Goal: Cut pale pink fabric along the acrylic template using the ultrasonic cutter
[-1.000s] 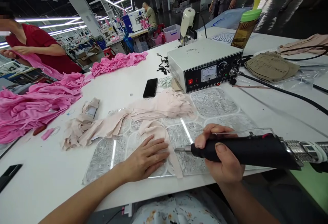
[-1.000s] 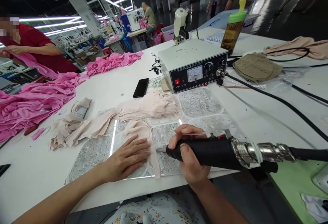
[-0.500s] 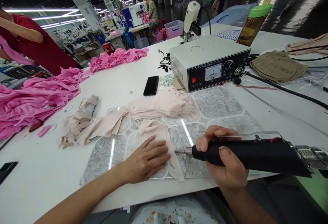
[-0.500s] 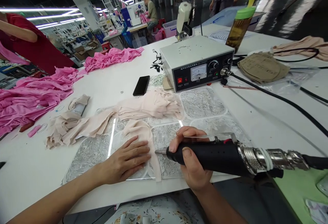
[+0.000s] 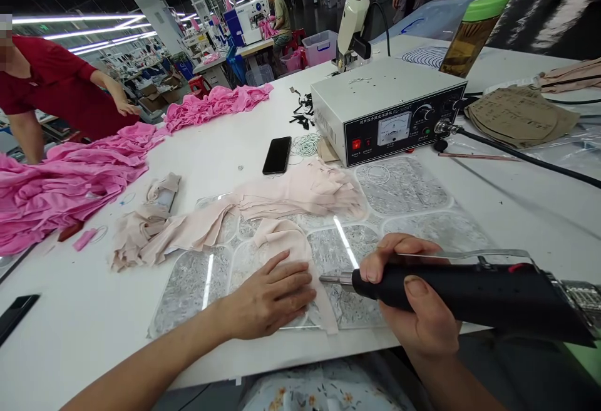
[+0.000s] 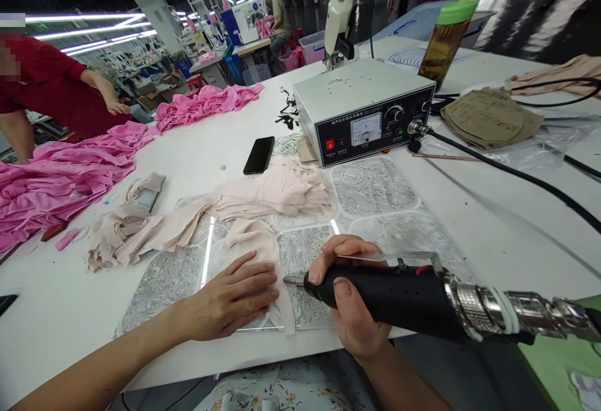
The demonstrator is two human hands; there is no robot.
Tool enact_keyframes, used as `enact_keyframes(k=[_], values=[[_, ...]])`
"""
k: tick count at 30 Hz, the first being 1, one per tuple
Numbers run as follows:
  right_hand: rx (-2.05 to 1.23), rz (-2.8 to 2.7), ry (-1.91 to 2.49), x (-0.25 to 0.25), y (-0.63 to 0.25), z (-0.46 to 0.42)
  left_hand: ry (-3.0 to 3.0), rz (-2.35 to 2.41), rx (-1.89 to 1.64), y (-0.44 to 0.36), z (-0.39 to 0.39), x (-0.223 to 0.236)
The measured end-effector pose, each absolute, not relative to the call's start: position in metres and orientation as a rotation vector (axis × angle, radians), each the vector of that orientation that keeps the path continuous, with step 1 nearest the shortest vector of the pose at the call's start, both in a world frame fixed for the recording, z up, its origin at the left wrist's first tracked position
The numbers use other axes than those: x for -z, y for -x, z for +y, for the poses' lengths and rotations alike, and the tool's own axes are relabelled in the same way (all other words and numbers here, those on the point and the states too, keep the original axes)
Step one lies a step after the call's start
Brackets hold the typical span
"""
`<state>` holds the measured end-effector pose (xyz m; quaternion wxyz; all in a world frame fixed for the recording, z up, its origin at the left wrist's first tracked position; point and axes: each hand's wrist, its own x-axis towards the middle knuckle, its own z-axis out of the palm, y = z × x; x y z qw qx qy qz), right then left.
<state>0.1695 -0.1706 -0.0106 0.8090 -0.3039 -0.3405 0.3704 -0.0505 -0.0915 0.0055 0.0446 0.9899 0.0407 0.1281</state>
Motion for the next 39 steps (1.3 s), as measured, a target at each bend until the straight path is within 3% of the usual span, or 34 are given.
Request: enact_keyframes(k=[20, 39], values=[[-0.788, -0.712, 0.625, 0.0091, -0.1693, -0.1713, -3.000, 0.120, -0.431, 0.0499, -0.0940, -0.0042], [-0.777, -0.705, 0.642, 0.0093, -0.1693, -0.1698, -3.014, 0.143, -0.257, 0.0508, -0.0976, -0.0045]])
